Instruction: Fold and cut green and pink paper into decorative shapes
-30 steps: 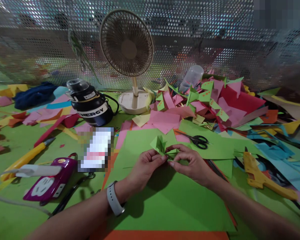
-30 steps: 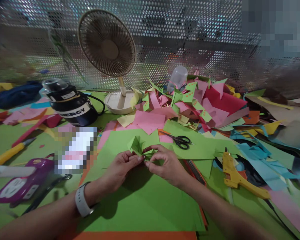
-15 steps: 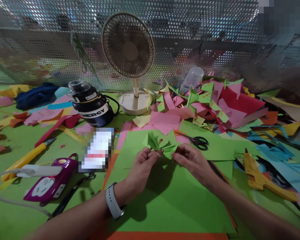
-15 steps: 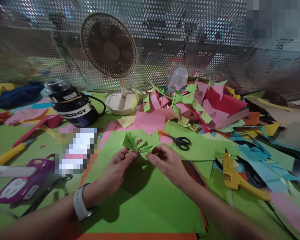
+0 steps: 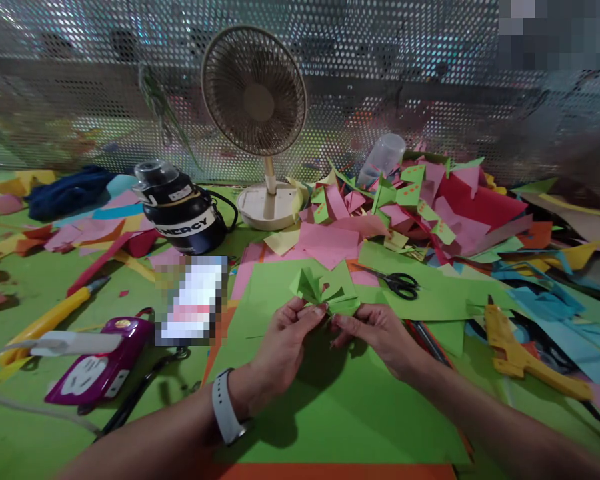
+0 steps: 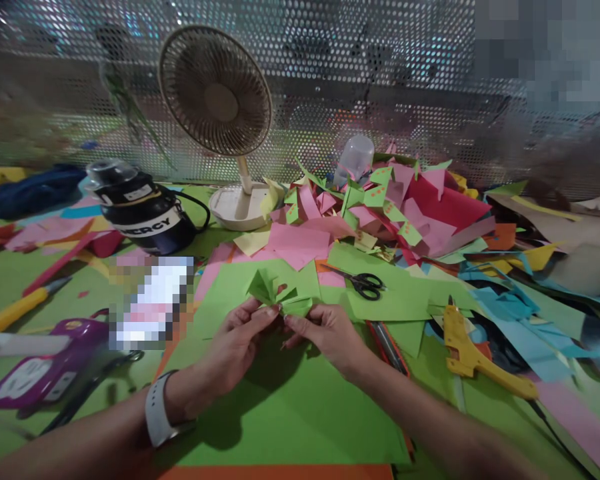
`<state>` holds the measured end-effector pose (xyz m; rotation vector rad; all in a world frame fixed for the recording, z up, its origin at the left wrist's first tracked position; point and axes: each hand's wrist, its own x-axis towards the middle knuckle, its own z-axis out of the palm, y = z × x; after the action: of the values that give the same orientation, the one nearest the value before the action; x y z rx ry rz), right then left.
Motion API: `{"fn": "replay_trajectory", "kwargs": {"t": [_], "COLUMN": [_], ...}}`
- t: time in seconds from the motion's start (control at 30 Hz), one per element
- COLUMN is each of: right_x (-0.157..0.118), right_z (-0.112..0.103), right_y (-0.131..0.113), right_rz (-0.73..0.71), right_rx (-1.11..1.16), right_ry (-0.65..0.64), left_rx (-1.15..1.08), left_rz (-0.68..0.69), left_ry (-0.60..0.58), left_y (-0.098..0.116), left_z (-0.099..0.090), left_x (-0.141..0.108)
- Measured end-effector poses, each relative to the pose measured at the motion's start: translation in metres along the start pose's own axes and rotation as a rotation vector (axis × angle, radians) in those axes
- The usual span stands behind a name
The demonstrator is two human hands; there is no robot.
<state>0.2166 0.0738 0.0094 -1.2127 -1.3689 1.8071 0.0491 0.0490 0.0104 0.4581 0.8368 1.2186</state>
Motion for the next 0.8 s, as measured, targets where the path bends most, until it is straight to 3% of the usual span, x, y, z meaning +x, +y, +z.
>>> {"fn": "replay_trajectory", "kwargs": {"t": [0.27, 0.5, 0.8], "right_x": [0.0, 0.003, 0.002], "right_z": [-0.003, -0.004, -0.011], "right_y": [-0.003, -0.006, -0.02], "right_rz": [0.01, -0.127, -0.073], "right_rx": [0.025, 0.006, 0.072], "right_ry": [-0.046, 0.119, 0.044], "left_rx": [0.033, -0.004, 0.032], "left_rz": [-0.019, -0.014, -0.074], "left_ry": [-0.009, 0.007, 0.025], "left_y": [0.001, 0.001, 0.002], "left_z": [-0.001, -0.003, -0.003], "left_x": [0.001, 0.002, 0.001]}}
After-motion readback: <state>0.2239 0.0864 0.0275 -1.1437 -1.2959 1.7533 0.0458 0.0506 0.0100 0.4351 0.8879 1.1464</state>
